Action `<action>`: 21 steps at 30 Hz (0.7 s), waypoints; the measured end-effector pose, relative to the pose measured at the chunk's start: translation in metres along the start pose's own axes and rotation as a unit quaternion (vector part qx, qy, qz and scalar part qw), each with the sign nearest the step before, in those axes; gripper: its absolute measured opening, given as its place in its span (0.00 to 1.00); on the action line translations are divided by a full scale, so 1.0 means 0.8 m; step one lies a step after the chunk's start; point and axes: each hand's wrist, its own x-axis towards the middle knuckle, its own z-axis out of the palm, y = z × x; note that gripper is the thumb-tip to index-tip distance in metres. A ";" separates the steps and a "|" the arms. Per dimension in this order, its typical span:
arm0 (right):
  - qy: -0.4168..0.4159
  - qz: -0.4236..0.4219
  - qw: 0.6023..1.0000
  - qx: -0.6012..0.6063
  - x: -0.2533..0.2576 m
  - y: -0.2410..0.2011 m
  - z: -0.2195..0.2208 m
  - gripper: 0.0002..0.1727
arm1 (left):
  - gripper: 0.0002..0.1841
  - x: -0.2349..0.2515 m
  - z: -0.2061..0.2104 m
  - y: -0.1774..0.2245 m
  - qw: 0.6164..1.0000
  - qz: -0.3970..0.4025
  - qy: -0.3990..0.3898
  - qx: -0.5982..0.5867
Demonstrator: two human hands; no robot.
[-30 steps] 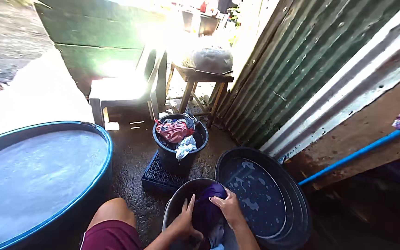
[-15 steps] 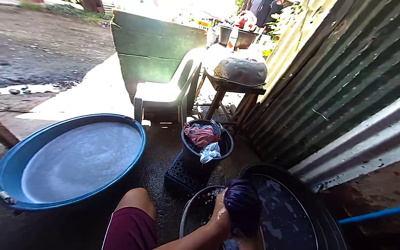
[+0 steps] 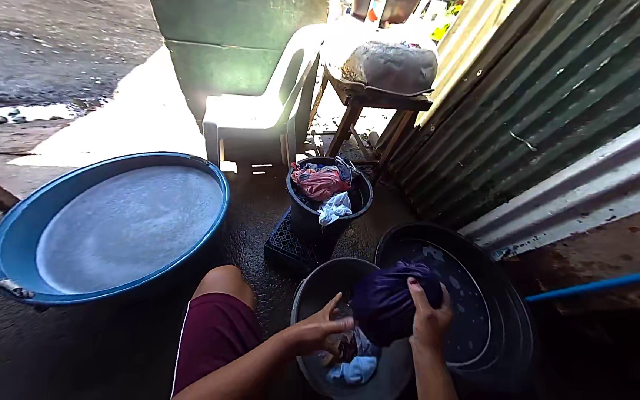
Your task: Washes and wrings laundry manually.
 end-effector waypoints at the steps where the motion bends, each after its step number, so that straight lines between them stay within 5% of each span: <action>1: -0.044 -0.071 0.996 -0.023 -0.008 0.003 0.001 0.24 | 0.45 0.001 0.014 0.004 0.996 0.000 -0.024 -0.090; 4: -0.169 -0.175 0.970 0.014 -0.035 0.005 0.001 0.17 | 0.55 0.030 0.033 0.034 0.939 0.033 -0.060 -0.337; 8: -0.136 0.054 0.976 0.161 -0.062 0.010 0.000 0.15 | 0.42 0.065 0.015 0.038 0.886 0.160 -0.017 -0.434; 11: -0.089 0.264 0.938 0.205 -0.060 0.035 -0.006 0.23 | 0.16 0.064 0.012 0.039 0.934 0.161 0.056 -0.313; 16: -0.151 0.410 0.869 0.233 -0.038 0.091 -0.016 0.26 | 0.13 0.063 0.007 0.050 0.975 0.207 0.053 -0.065; 18: -0.195 0.449 0.849 0.197 -0.026 0.103 -0.015 0.26 | 0.15 0.057 0.011 0.062 0.948 0.300 0.021 0.103; 21: -0.289 0.422 0.856 0.072 -0.007 0.089 -0.004 0.22 | 0.11 0.043 0.037 0.083 0.853 0.389 -0.028 0.347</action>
